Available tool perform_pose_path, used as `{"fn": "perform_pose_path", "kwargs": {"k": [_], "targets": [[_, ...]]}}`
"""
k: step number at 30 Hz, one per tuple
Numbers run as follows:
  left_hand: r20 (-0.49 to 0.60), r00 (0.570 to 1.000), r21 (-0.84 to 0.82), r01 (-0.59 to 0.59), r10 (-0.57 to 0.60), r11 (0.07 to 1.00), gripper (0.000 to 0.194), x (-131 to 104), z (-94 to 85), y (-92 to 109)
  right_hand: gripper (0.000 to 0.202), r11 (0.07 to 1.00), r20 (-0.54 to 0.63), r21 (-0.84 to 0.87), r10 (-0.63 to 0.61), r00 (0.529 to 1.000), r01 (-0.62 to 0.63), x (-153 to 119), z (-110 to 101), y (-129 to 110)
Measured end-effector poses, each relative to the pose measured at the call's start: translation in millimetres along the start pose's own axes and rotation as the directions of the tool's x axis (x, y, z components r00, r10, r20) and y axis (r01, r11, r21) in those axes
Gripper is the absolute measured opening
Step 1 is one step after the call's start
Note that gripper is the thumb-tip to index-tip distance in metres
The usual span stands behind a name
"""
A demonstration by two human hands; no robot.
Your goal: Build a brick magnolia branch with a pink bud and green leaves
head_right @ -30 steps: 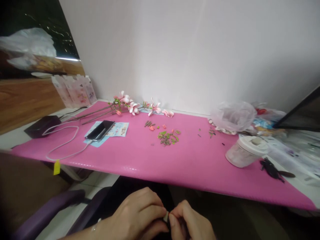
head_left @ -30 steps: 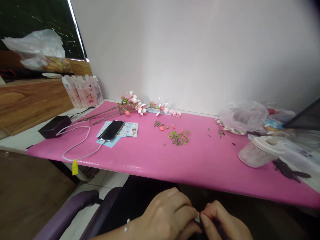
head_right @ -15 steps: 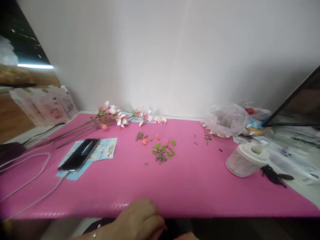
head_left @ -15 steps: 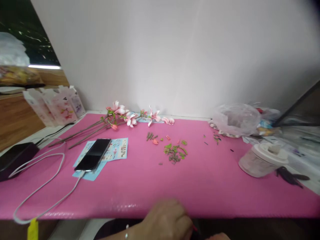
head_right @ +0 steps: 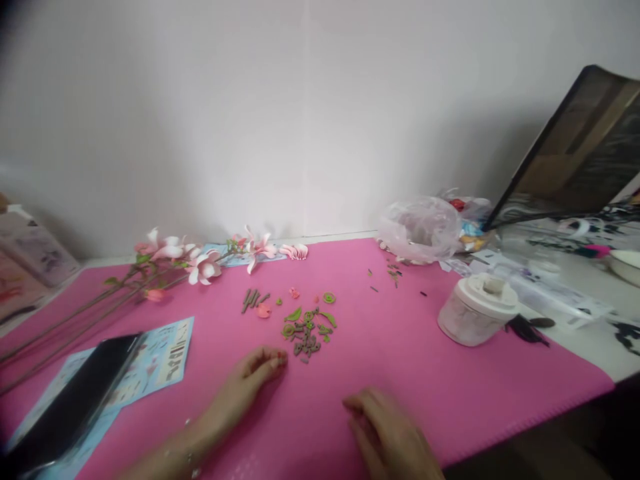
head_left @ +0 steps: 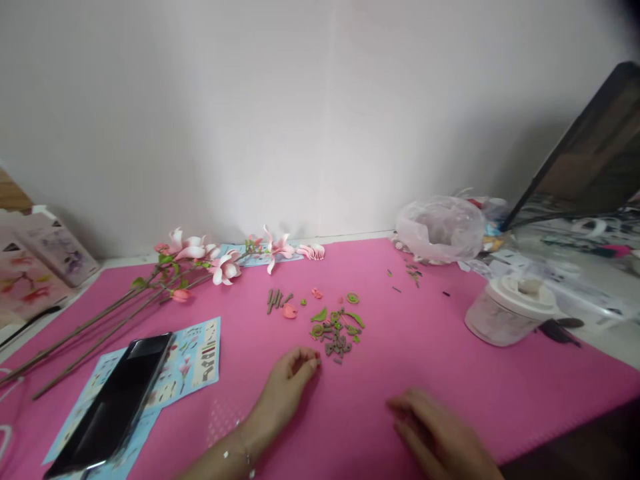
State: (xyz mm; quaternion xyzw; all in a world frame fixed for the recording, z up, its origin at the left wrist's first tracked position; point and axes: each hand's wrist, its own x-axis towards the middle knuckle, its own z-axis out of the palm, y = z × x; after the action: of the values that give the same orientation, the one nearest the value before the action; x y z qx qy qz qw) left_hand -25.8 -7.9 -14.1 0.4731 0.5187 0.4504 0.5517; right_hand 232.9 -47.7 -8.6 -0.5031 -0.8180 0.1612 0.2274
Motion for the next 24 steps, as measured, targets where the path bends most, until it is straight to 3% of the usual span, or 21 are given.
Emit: {"fn": "perform_pose_path", "kwargs": {"k": [5, 9, 18, 24], "targets": [[0.025, 1.0, -0.165, 0.019, -0.015, 0.986, 0.022, 1.2, 5.7, -2.5, 0.023, 0.998, 0.067, -0.057, 0.044, 0.997, -0.04, 50.7, 2.0, -1.2], [0.04, 0.998, -0.294, 0.066, -0.057, 0.953, 0.026, -8.4, 6.9, -6.9, 0.025, 0.992, 0.081, -0.121, 0.05, 0.995, -0.04, 76.2, 10.0, -5.9], [0.007, 0.994, -0.269, 0.103, -0.105, 0.958, 0.037, -10.0, 11.2, -0.8, 0.026, 0.99, -0.001, -0.128, -0.061, 0.998, 0.06, 117.5, 17.6, -8.0], [0.016, 0.991, -0.232, 0.135, -0.135, 0.963, 0.042, -8.9, 8.8, -2.6, 0.038, 0.981, 0.019, -0.081, -0.175, 0.984, 0.176, 134.8, 31.1, -4.8]]}}
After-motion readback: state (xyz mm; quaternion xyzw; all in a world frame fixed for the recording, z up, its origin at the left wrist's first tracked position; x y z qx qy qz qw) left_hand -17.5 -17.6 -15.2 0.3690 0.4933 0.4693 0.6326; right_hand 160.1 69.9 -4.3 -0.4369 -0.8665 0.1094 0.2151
